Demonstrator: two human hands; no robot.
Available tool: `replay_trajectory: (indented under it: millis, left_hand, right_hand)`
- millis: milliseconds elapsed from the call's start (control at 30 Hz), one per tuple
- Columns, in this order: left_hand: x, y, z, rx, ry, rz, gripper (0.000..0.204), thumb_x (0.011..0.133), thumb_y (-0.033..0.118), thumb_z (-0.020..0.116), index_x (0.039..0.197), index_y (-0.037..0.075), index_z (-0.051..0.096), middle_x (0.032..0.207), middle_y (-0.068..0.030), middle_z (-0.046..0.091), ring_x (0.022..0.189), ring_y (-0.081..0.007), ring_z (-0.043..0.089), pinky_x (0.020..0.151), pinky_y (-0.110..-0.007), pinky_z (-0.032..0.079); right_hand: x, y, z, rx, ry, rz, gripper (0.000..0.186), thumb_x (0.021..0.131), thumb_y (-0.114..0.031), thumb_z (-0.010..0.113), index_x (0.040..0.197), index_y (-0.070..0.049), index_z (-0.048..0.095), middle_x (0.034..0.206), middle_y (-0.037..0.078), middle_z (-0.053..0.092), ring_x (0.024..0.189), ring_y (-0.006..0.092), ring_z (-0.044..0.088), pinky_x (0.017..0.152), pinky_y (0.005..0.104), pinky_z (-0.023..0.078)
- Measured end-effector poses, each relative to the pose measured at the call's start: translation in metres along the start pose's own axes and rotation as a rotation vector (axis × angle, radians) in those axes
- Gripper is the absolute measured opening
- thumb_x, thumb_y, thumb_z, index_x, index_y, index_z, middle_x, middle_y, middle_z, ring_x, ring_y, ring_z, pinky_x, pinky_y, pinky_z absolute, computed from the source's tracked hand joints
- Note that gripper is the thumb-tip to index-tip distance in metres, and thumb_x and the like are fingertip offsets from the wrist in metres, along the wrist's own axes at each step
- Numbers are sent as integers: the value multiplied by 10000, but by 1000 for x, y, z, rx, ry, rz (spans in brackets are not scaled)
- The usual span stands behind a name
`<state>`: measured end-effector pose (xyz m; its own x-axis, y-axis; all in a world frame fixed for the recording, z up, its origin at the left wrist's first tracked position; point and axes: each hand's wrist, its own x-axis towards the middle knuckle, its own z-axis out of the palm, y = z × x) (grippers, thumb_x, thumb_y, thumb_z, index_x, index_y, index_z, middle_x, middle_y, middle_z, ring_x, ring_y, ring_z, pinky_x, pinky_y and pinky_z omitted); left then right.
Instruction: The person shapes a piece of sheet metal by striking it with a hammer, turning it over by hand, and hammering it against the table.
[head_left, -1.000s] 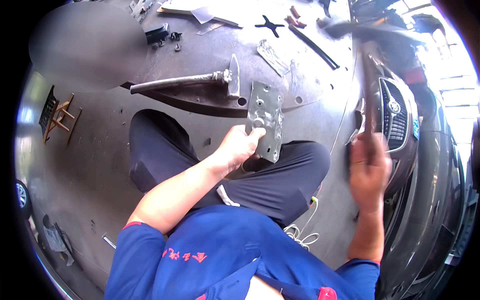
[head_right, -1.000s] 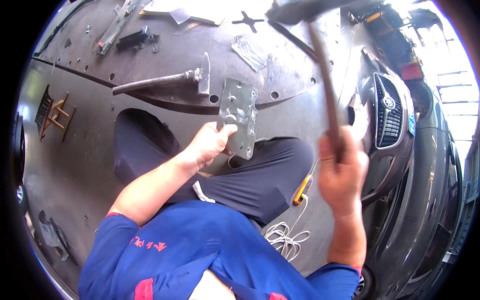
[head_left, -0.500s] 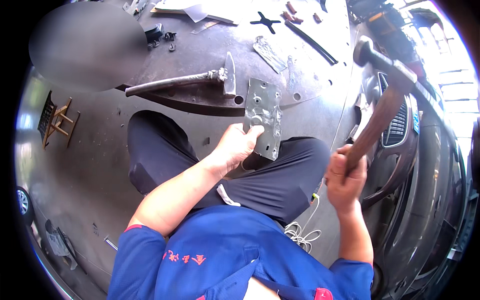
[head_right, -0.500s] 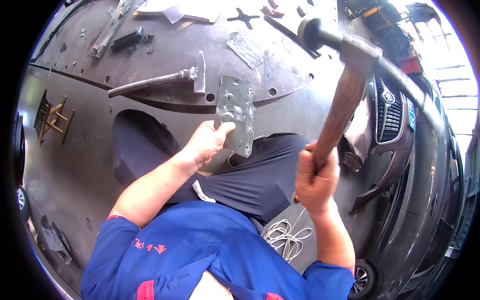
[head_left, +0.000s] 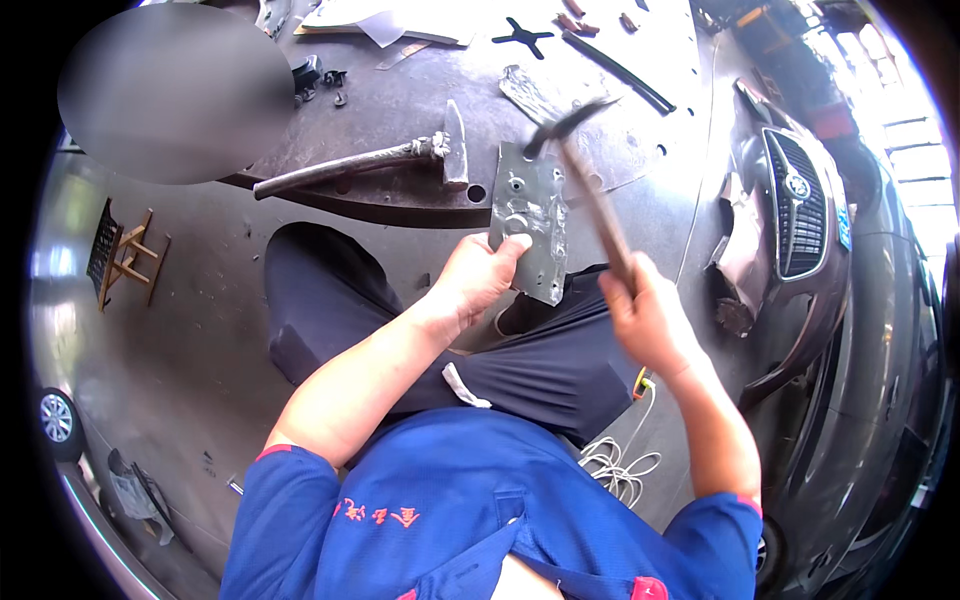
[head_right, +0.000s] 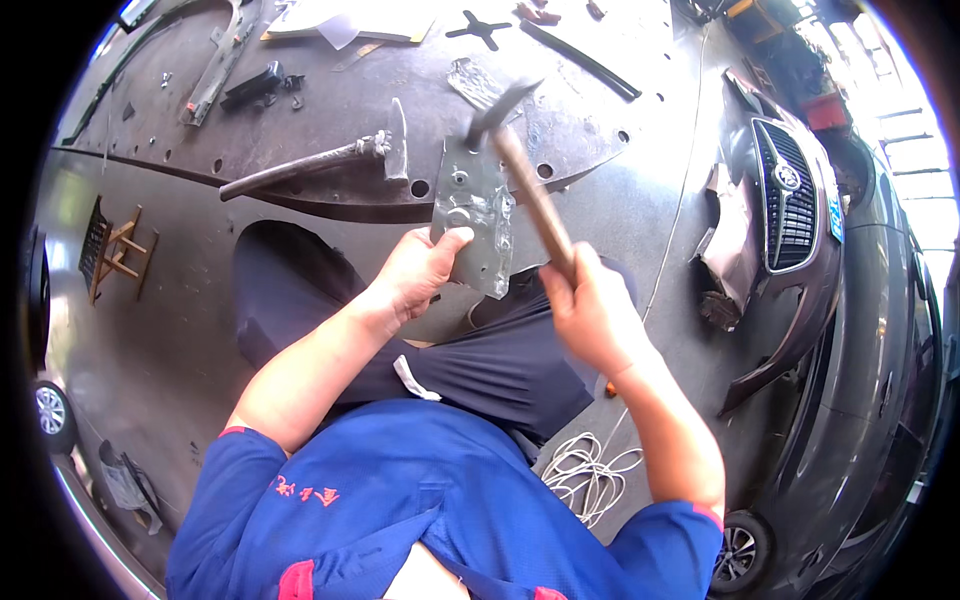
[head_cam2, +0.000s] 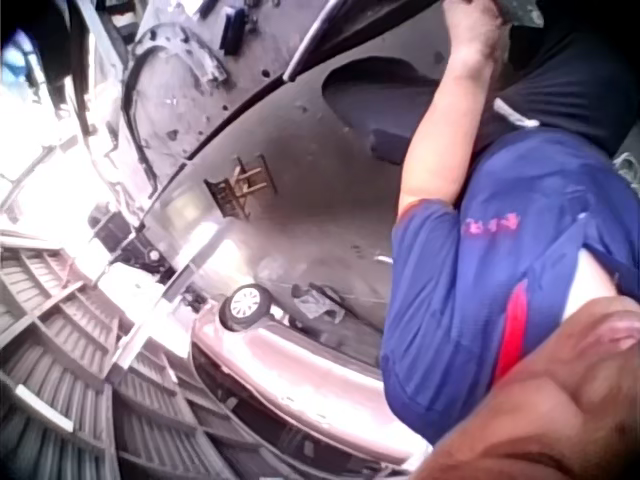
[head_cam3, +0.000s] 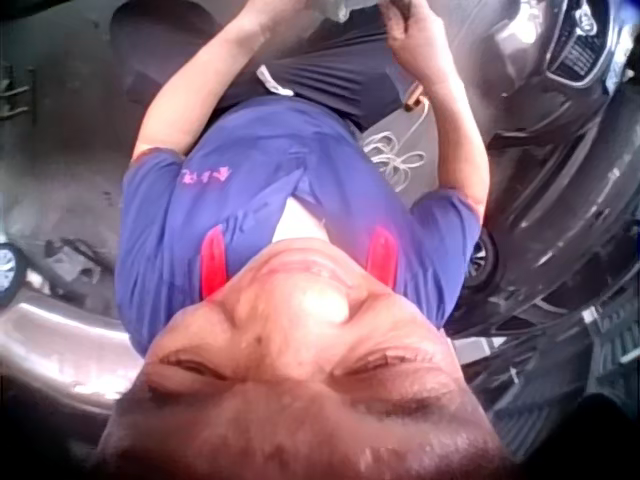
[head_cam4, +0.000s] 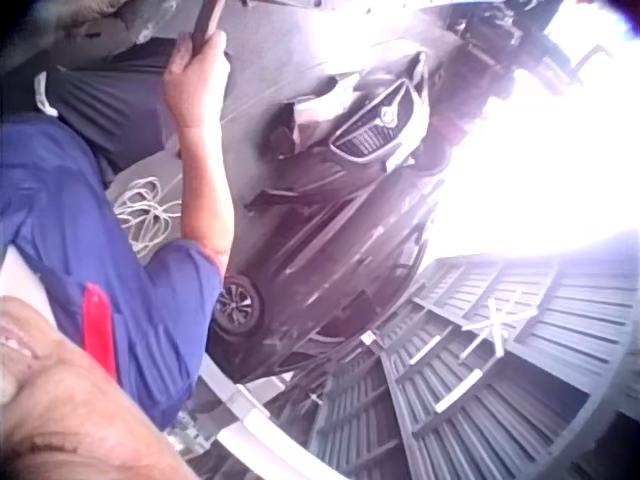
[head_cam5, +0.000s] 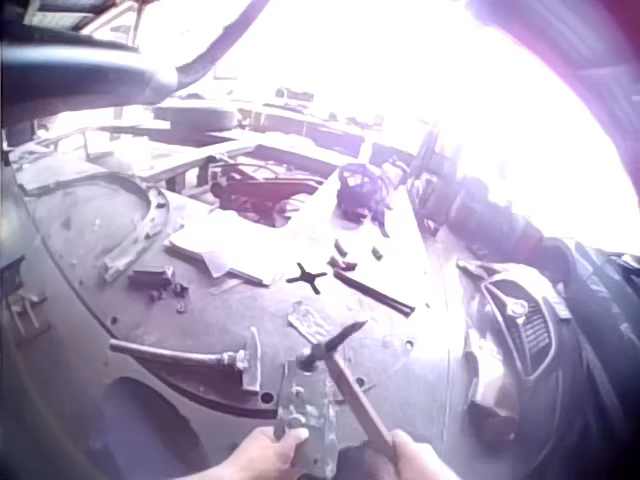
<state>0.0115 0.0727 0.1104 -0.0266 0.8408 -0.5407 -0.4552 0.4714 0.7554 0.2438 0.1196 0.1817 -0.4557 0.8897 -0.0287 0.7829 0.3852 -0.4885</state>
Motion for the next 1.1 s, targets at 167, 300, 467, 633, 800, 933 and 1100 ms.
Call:
replay_trajectory:
  millis: [167,300,467,633,800,933,1100]
  left_hand:
    - [25,-40,-14,114,57,-16,338,1071,316,606,1147,15,741,911,-46,757,584,-66,580,470,-256,435]
    - [23,-32,-3,-30,37,67,390,1058,356,633,1049,-12,761,862,-45,747,521,-65,517,397,-286,359]
    - [-1,-9,-14,109,75,-45,358,1057,363,634,1011,30,759,797,-18,708,439,-44,424,345,-277,259]
    - [22,-31,-10,33,17,42,356,1066,359,636,1042,25,757,828,-32,720,526,-68,512,436,-280,377]
    - [20,-38,-13,-109,-16,85,321,1082,286,639,1144,-5,761,953,-71,776,806,-112,684,733,-280,556]
    - [27,-35,-9,-104,-15,122,300,1088,257,633,1134,-12,758,1008,-65,775,879,-119,691,818,-304,558]
    - [32,-33,-19,-107,-18,58,262,1094,207,639,1168,-28,728,1066,-94,779,902,-165,744,818,-316,610]
  right_hand:
    - [6,-34,-33,396,250,-57,200,1091,-191,665,1010,-35,569,687,13,518,648,58,456,576,267,416]
    - [2,2,0,16,72,-109,284,1059,-261,702,1024,-24,549,743,185,646,620,309,644,619,394,510]
    - [1,-46,-37,141,119,-6,233,1053,-215,702,984,-20,594,705,174,627,579,323,604,594,388,506]
    - [-21,9,10,45,48,-9,263,1043,-249,711,1066,-17,590,784,205,656,635,375,643,658,434,536]
    - [-23,-21,-40,263,146,72,220,1049,-194,720,1008,-16,599,670,74,554,605,123,530,580,310,461]
    - [-39,13,2,197,137,2,248,1051,-234,706,1026,-23,578,745,187,638,658,330,651,642,423,518]
    - [-20,-25,-37,170,62,142,220,1047,-215,695,1067,-16,606,731,204,642,628,395,640,633,431,524]
